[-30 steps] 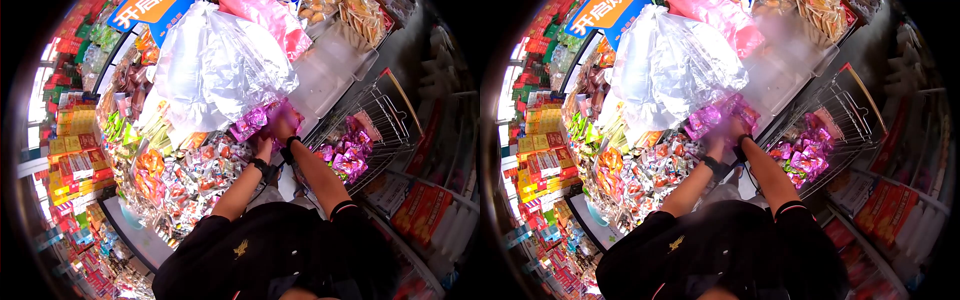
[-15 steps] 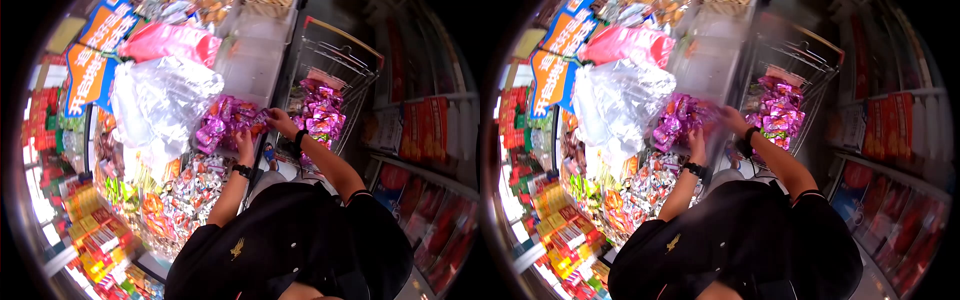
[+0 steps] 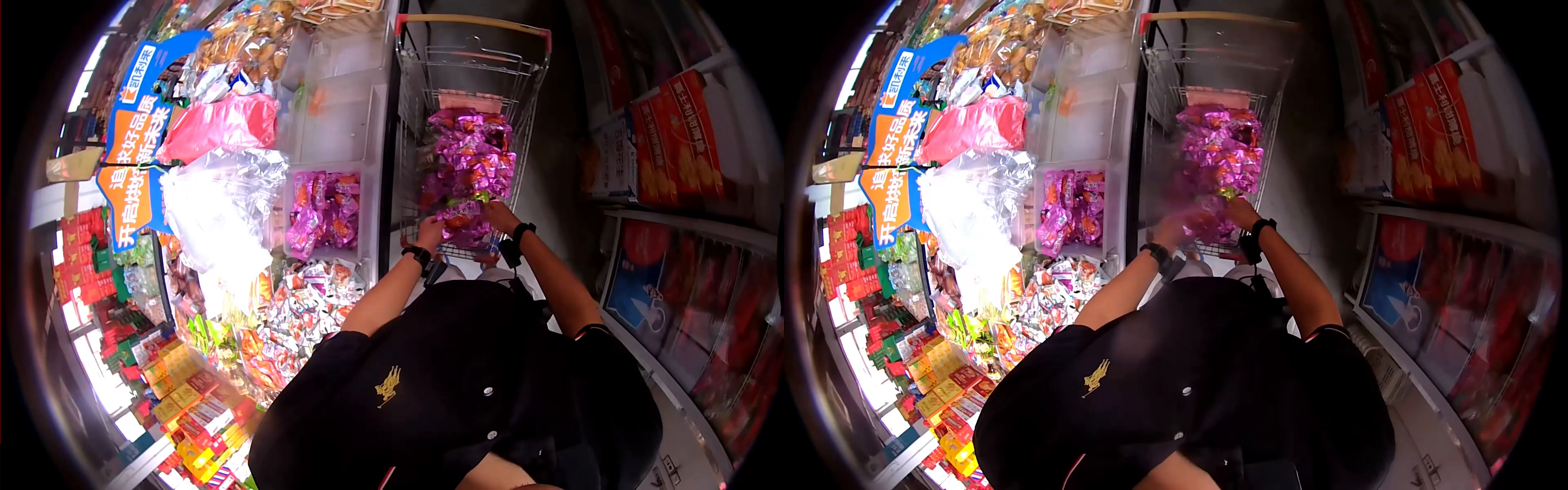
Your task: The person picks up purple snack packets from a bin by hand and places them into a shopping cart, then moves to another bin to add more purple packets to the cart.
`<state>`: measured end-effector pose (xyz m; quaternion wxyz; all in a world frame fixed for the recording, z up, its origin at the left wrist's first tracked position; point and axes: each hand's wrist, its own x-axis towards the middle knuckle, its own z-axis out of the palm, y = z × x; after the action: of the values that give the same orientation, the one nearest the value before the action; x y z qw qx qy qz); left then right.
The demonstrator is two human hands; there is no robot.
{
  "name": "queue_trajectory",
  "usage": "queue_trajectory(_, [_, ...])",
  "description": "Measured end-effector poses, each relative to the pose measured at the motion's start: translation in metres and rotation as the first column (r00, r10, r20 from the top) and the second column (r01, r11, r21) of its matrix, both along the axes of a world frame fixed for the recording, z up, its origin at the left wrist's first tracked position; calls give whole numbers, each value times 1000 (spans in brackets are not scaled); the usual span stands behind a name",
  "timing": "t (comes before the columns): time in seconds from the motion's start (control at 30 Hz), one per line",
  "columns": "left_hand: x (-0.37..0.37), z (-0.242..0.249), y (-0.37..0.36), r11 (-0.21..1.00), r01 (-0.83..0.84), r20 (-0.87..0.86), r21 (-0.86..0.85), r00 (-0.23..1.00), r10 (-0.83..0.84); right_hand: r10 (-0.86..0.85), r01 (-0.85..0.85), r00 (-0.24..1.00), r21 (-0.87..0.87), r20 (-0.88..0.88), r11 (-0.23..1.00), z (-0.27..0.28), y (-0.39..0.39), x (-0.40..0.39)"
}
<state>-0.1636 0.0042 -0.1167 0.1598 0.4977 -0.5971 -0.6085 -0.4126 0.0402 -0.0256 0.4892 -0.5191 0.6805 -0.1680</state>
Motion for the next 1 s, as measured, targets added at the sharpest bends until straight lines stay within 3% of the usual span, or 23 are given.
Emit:
queue_trajectory(0.07, [-20, 15, 5, 996, 51, 108, -79, 993, -43, 198, -214, 972, -128, -129, 968, -45, 18, -14])
queue_trajectory(0.13, [-41, 24, 8, 974, -142, 85, 178, 988, 129, 364, -430, 888, -223, -282, 875, -74, 27, -24])
queue_trajectory(0.17, [-47, 24, 9, 939, -233, 90, 253, 972, 217, 399, -514, 852, -397, -340, 760, -76, 32, -32])
queue_trajectory(0.23, [-50, 17, 8, 827, -408, 123, 388, 912, 392, 317, -378, 911, -226, -265, 898, -80, 35, -37])
queue_trajectory(0.27, [-45, 14, 9, 954, -220, 129, 205, 972, 196, 270, -305, 934, -130, -233, 943, -82, 37, -39])
queue_trajectory(0.3, [-37, 16, 10, 1000, -3, 175, 21, 985, -1, 197, -222, 957, -102, -213, 970, -65, 36, -40])
queue_trajectory(0.37, [-29, 34, 11, 898, 380, 406, -223, 873, -269, 46, -55, 982, -44, -181, 998, -10, 28, -43])
queue_trajectory(0.43, [-29, 86, 13, 700, 660, 690, -273, 641, -335, -30, 16, 994, -125, -107, 992, -22, 29, -53])
queue_trajectory(0.47, [-19, 93, 17, 682, 655, 713, -326, 644, -278, -51, 41, 997, -166, -58, 985, -27, 24, -49])
queue_trajectory(0.5, [-10, 98, 21, 664, 647, 734, -376, 645, -212, 2, -10, 999, -191, -41, 982, 7, 20, -47])
queue_trajectory(0.53, [-1, 100, 24, 642, 638, 751, -425, 644, -144, 2, -2, 1000, -144, -2, 990, -2, 11, -44])
queue_trajectory(0.57, [5, 99, 25, 771, 502, 670, -392, 730, -135, -3, 6, 1000, -94, 31, 996, -10, 3, -46])
queue_trajectory(0.63, [47, 26, 18, 827, 241, 207, -508, 966, -155, -36, 41, 997, -69, 67, 997, -22, -10, -35])
queue_trajectory(0.7, [68, 11, 9, 871, 115, -20, -477, 990, -142, -90, 101, 992, -130, 83, 986, -23, -23, -23])
queue_trajectory(0.8, [99, 28, -5, 890, 118, 87, -440, 992, -89, -42, 94, 982, -285, 184, 954, 28, -36, 6])
queue_trajectory(0.83, [115, 17, -12, 864, 103, 116, -493, 992, -52, -45, 103, 982, -317, 185, 943, 17, -47, 18])
queue_trajectory(0.93, [156, -11, -16, 898, -354, -208, -263, 929, 305, 140, -120, 980, -145, 140, 982, 9, -80, 39])
queue_trajectory(0.97, [168, -13, -19, 882, -429, -135, -196, 903, 409, 144, -123, 987, -243, 72, 962, -5, -90, 50])
queue_trajectory(1.0, [170, 20, -22, 874, -479, -47, -81, 878, 476, 150, -120, 986, -302, 78, 946, 1, -101, 60])
